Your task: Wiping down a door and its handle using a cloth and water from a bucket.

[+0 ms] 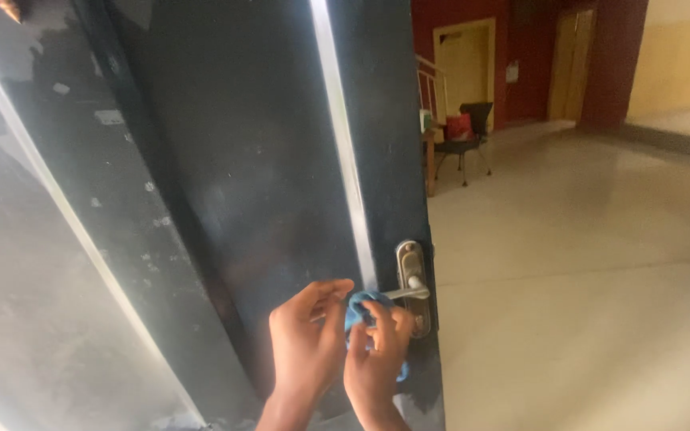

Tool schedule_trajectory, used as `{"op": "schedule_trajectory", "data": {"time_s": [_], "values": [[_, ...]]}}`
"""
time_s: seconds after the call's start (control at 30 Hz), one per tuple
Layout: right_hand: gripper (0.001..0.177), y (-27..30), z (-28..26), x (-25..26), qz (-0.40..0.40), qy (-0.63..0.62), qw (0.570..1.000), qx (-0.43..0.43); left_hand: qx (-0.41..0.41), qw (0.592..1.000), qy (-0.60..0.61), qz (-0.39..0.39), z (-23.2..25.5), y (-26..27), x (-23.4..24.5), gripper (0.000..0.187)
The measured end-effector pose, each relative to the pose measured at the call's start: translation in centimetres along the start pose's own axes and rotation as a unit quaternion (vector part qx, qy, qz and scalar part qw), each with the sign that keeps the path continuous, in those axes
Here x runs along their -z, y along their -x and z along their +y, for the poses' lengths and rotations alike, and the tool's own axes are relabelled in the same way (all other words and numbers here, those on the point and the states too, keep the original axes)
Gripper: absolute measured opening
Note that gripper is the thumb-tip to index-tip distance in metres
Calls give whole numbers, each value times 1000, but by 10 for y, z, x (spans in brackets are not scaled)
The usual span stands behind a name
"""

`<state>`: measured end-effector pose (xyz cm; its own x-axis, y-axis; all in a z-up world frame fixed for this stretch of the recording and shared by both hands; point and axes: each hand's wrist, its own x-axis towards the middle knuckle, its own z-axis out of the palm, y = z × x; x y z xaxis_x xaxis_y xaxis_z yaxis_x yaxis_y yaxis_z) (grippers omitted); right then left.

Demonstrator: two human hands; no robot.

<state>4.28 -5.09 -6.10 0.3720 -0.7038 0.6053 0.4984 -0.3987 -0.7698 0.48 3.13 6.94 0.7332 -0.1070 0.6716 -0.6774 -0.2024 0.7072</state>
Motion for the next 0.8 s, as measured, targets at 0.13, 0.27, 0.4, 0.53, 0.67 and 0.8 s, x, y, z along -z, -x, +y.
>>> {"op": "schedule_trajectory", "data": {"time_s": [0.13,0.27,0.4,0.53,0.67,0.8], "values": [[24,-18,-19,20,16,31,997,63,-42,998,-25,-28,3,-4,2,22],[33,-50,-17,51,33,75,986,145,-43,994,-76,-66,2,-6,-7,20],[33,-78,-29,73,-27,165,973,156,-122,983,-115,-69,-13,-9,-30,21],[33,-82,-11,89,-59,165,973,153,-118,982,-111,-101,2,-12,-55,20],[28,-95,59,107,34,34,998,42,-86,944,-260,-183,-17,-23,-76,20],[29,-120,27,104,42,-119,983,-132,-68,940,-265,-204,-22,-28,-81,26]]}}
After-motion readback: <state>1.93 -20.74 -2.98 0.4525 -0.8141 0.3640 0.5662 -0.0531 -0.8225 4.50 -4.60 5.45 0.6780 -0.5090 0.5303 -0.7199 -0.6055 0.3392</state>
